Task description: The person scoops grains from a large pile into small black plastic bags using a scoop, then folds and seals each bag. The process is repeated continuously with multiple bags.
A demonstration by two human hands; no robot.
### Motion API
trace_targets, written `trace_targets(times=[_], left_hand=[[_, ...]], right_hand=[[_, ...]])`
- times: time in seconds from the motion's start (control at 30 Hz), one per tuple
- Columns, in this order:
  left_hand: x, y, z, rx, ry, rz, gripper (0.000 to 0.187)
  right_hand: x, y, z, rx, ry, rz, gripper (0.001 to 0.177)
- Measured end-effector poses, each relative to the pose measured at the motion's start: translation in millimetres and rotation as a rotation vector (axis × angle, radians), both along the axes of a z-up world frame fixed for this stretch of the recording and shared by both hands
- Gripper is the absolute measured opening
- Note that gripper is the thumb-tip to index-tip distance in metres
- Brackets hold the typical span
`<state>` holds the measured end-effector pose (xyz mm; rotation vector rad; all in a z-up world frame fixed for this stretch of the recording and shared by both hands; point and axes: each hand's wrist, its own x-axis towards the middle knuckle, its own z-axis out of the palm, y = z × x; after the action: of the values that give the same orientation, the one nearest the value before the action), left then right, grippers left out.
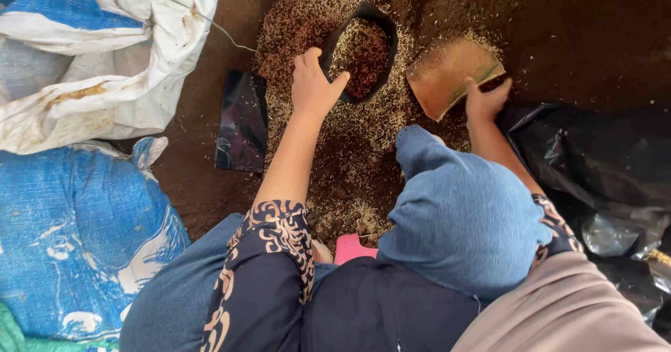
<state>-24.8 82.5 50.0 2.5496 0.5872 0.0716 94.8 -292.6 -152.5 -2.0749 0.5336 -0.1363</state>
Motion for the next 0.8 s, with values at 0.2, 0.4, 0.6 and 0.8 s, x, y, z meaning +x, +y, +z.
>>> trace_targets(times=[0.2,0.4,0.6,0.8], left_hand=[[18,5,-20,-0.036,0.382,0.069,0.049],[2,19,-31,-0.172,0.037,0.173,0.033],[-13,36,-18,-0.280,-0.213,0.228,0.029],[-31,46,-23,-0.291,-0.248,0.250,0.031]], right_hand=[[18,47,-5,-0.058,0.207,0.199,0.093],[58,66,64,-0.022,-0.212,0.564,0.102],[30,-18,64,-0.413,-0.053,0.295,0.102],[18,-43,3,-0.254,-0.127,0.191,0.096]])
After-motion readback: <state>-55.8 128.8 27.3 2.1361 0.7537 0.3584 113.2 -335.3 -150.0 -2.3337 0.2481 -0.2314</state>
